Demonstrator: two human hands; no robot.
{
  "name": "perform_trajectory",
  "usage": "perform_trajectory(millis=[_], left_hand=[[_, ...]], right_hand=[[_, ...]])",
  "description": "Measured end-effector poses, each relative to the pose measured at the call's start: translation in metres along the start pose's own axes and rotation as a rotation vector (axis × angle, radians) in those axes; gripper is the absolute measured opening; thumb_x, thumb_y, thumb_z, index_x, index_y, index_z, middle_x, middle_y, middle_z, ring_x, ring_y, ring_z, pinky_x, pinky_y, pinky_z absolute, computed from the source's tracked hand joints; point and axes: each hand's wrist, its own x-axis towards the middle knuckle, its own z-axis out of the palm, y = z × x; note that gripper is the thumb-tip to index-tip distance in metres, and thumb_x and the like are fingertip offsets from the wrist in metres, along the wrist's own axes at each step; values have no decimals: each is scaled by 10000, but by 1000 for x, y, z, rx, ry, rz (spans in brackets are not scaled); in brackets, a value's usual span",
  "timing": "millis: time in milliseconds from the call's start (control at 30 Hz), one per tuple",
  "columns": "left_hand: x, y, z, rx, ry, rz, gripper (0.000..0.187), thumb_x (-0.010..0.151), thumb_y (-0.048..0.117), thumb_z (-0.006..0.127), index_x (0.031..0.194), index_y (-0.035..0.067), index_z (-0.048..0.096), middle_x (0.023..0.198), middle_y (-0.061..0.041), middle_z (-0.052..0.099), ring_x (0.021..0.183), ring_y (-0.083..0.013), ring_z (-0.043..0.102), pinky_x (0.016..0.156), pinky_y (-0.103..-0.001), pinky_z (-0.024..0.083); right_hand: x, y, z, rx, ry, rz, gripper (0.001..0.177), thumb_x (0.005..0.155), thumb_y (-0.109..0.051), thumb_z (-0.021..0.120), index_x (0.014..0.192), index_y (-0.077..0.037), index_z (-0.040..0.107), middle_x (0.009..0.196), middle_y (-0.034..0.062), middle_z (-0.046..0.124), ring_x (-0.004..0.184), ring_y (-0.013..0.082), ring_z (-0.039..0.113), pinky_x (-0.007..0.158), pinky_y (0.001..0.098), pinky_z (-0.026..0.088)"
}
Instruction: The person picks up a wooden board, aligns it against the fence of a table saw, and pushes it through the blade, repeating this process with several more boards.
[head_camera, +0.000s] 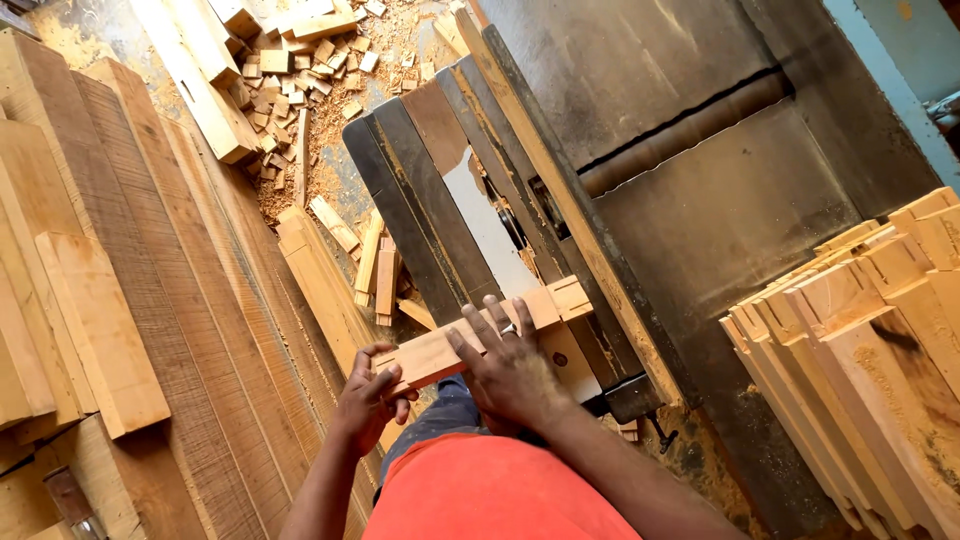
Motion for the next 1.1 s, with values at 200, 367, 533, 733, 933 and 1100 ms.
perform_trajectory(millis=[200, 367, 533, 733, 933, 1100], left_hand=[[5, -4, 3, -178, 56, -17, 323, 972, 209, 558, 1277, 127, 490, 658, -136, 623, 394, -151, 504, 371, -277, 405], [13, -2, 4, -219, 125, -22, 315, 982, 195, 552, 1285, 124, 503, 637, -122, 605, 387, -136, 463, 364, -261, 365], [10, 5, 9, -220, 157, 7, 294, 1003, 198, 511, 1285, 116, 502, 625, -113, 587, 392, -126, 427, 382, -263, 360], [16, 8, 7, -222, 149, 22, 281, 1006, 187, 507, 1278, 117, 502, 618, -108, 573, 385, -123, 413, 378, -265, 353], [16, 5, 4, -198, 177, 2, 275, 1013, 185, 497, 1281, 126, 496, 636, -111, 580, 389, -125, 427, 380, -265, 359], [-17, -3, 5, -349, 95, 146, 410, 1021, 354, 410, 1341, 111, 492, 914, -130, 638, 715, -206, 610, 575, -345, 515]], right_hand=[[11, 13, 31, -9, -4, 4, 562, 827, -259, 696, 1363, -117, 608, 1377, 164, 577, 1307, 306, 515, 1101, 554, 228], [23, 20, 29, -25, 78, -20, 468, 896, -283, 690, 1339, -139, 641, 1344, 120, 628, 1286, 240, 553, 1070, 491, 269], [34, 22, 20, 92, 80, -41, 590, 847, -469, 710, 1300, -98, 643, 1304, 165, 629, 1236, 296, 558, 1007, 532, 269], [30, 34, 56, -69, 108, -65, 439, 925, -302, 671, 1347, -182, 656, 1376, 96, 635, 1286, 218, 558, 1050, 496, 278], [34, 31, 45, 7, 30, -55, 474, 860, -221, 736, 1321, -146, 656, 1329, 120, 631, 1263, 261, 553, 1046, 534, 279], [12, -15, -29, 139, 52, 91, 517, 839, -167, 751, 1342, -119, 643, 1299, 128, 637, 1205, 281, 586, 990, 533, 338]])
